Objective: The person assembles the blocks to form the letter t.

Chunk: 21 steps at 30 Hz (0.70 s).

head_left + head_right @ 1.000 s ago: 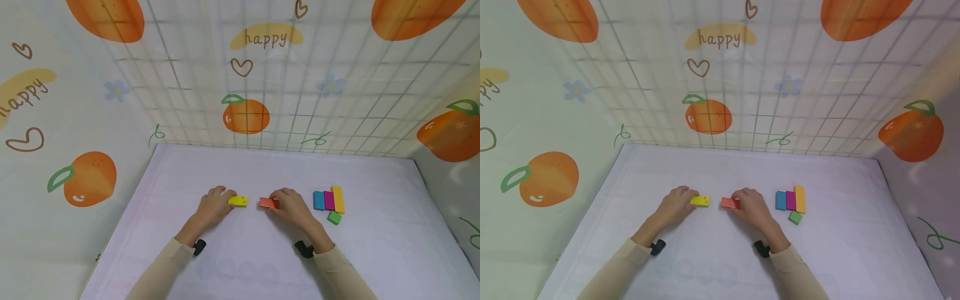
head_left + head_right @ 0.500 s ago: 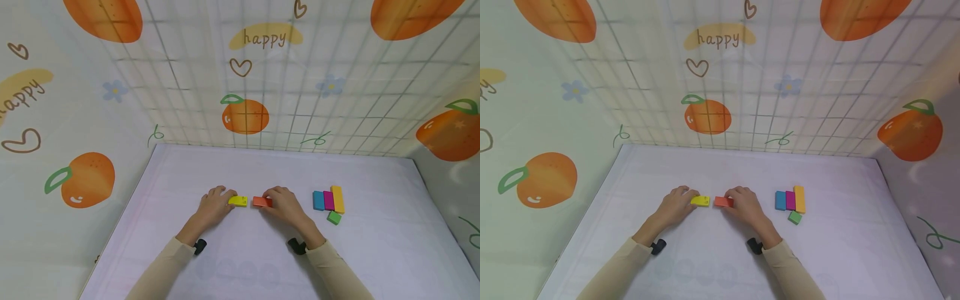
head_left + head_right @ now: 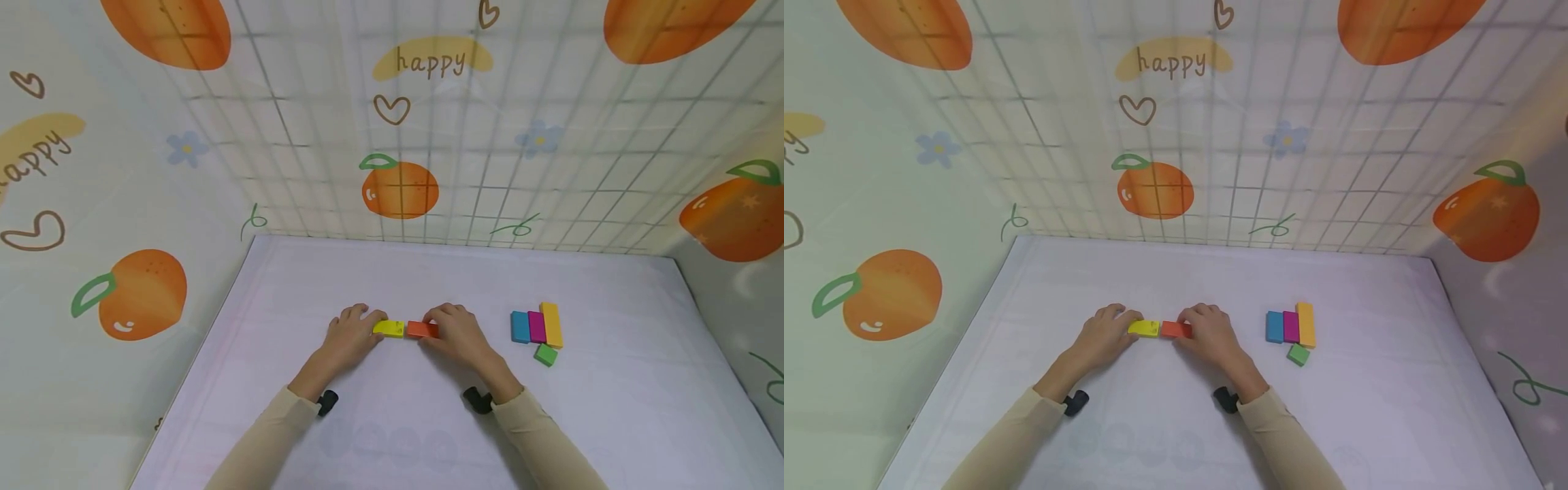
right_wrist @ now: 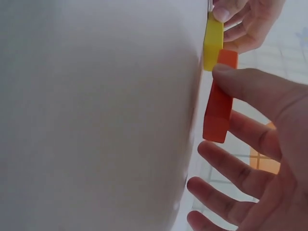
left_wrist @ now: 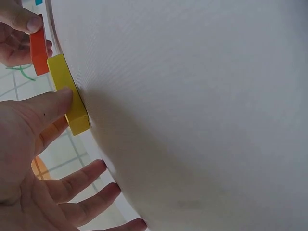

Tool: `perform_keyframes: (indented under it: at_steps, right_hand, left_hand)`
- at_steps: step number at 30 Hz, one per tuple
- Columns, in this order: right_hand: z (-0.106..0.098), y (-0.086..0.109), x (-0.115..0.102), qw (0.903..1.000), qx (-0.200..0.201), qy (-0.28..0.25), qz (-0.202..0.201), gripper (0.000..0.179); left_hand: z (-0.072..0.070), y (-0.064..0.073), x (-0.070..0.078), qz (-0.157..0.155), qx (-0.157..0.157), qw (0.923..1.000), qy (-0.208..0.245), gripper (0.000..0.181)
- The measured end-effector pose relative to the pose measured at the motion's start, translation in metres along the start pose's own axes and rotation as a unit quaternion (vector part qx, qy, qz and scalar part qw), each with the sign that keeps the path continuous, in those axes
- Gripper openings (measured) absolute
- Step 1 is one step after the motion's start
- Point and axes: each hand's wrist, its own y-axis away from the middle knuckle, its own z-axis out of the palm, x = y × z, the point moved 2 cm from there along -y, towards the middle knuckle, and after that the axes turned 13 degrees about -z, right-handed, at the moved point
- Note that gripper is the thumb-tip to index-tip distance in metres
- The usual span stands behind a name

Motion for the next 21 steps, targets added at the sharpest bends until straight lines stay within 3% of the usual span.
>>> perform_keyframes:
  at_steps: [21]
  right_hand:
    - [0.0046,-0.0068,-0.0053,0.9992,-0.022,0.007,0.033,0.032]
  left_hand:
    - [0.0007,-0.0024,-0.001,-0.003,-0.005,1.0,0.0,0.041]
